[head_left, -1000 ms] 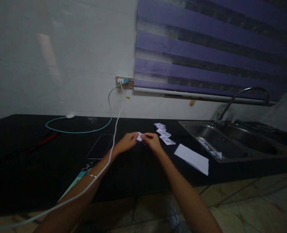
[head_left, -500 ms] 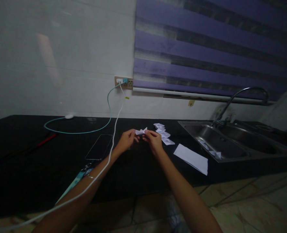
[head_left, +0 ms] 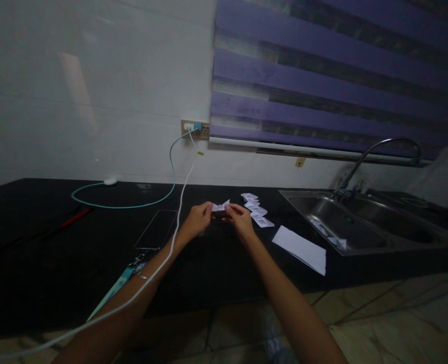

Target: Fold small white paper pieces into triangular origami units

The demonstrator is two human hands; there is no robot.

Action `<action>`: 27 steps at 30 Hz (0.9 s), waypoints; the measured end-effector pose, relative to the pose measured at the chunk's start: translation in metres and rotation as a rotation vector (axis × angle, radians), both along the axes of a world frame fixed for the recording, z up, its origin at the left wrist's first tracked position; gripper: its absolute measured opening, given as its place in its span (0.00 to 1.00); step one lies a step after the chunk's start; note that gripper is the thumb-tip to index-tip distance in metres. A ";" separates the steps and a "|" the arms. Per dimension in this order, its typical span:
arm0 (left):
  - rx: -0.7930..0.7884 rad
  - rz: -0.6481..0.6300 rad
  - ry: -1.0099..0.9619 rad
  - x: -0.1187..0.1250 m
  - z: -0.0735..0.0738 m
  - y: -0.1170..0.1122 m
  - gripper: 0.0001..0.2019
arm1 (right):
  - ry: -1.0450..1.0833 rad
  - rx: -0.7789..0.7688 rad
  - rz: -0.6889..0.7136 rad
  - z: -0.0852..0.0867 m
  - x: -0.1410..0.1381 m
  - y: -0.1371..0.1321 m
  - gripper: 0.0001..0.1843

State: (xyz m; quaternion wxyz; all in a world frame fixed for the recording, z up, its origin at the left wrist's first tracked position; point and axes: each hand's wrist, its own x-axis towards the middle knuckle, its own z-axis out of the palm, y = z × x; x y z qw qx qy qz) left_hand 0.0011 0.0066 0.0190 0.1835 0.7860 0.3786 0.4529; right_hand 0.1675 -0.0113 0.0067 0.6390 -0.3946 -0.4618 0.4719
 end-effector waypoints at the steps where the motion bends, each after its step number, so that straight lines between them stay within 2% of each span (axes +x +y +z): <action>1: -0.004 -0.008 -0.001 0.000 0.000 0.000 0.16 | -0.007 0.012 -0.016 0.000 0.001 0.000 0.19; 4: -0.084 -0.012 -0.071 0.002 0.000 0.000 0.17 | -0.004 0.018 -0.048 -0.001 0.002 0.002 0.18; 7: -0.224 -0.027 -0.225 0.006 0.000 0.000 0.20 | 0.030 0.027 -0.073 -0.004 0.002 0.004 0.18; 12: -0.336 -0.180 -0.466 0.013 -0.003 0.002 0.23 | -0.010 0.092 -0.096 -0.010 0.003 0.008 0.17; 16: -0.319 -0.236 -0.362 0.011 -0.002 0.001 0.22 | -0.106 0.159 -0.122 -0.010 0.004 0.008 0.15; 19: -0.246 -0.219 -0.185 0.007 0.002 -0.003 0.16 | -0.142 0.191 -0.110 -0.007 0.003 0.005 0.14; 21: -0.216 -0.193 -0.105 0.005 0.005 -0.005 0.17 | -0.159 0.189 -0.082 -0.005 0.004 0.003 0.15; 27: -0.173 -0.206 -0.028 -0.001 0.013 -0.009 0.17 | -0.170 0.205 -0.012 0.003 0.006 -0.005 0.17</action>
